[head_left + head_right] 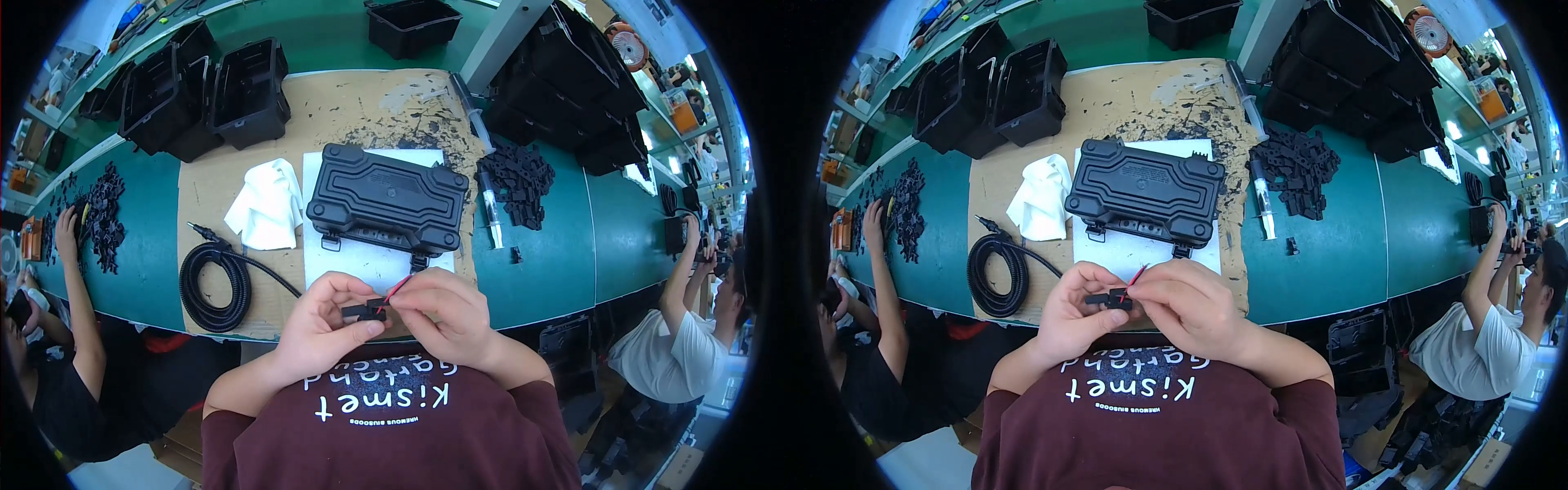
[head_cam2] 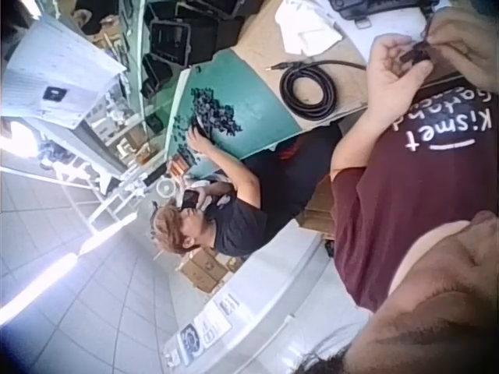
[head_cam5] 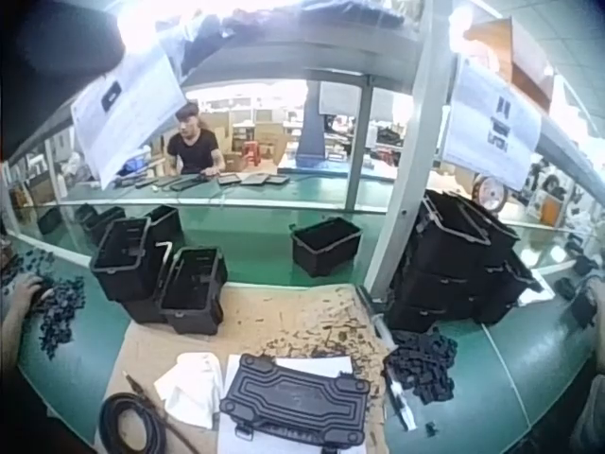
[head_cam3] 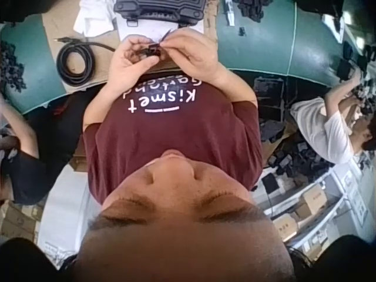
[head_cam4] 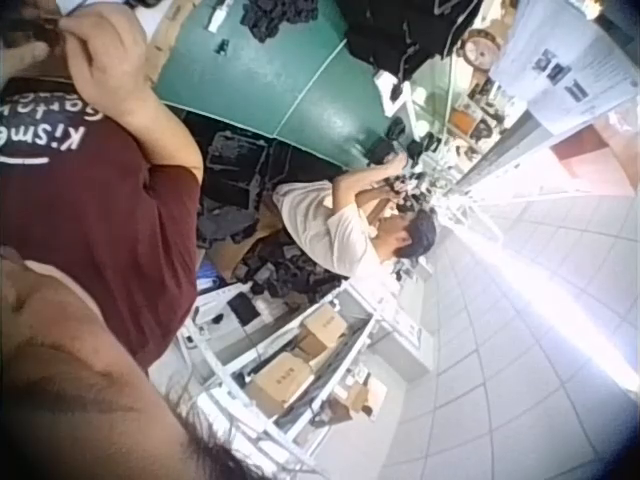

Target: The person assembles a plastic electronics enclosure by hand, connecting internal wires and securing external cables.

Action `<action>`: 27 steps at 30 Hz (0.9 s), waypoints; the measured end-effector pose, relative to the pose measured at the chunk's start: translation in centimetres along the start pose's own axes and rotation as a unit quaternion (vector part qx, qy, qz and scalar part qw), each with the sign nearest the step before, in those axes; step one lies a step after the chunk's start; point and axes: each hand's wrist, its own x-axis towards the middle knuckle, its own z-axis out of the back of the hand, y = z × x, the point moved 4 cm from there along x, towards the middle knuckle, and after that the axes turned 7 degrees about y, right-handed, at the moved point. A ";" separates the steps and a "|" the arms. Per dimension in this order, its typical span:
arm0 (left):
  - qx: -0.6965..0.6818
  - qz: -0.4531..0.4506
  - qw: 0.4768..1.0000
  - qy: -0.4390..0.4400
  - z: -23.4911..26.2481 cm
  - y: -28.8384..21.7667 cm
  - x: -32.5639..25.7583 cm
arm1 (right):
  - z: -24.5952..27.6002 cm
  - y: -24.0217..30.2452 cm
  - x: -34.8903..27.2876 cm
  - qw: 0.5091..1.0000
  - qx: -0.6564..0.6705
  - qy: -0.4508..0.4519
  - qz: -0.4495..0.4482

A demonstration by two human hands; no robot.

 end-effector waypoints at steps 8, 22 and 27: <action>-0.031 0.049 0.998 0.022 0.5 0.5 -0.3 | -0.1 -0.1 -0.1 0.999 0.018 -0.002 -0.028; -0.018 -0.025 0.998 0.050 0.7 0.1 -0.4 | -0.5 -0.1 0.2 0.999 0.049 0.013 -0.005; 0.184 -0.065 0.979 -0.055 0.6 -1.3 -0.9 | -0.5 0.2 0.4 0.997 0.025 0.075 0.021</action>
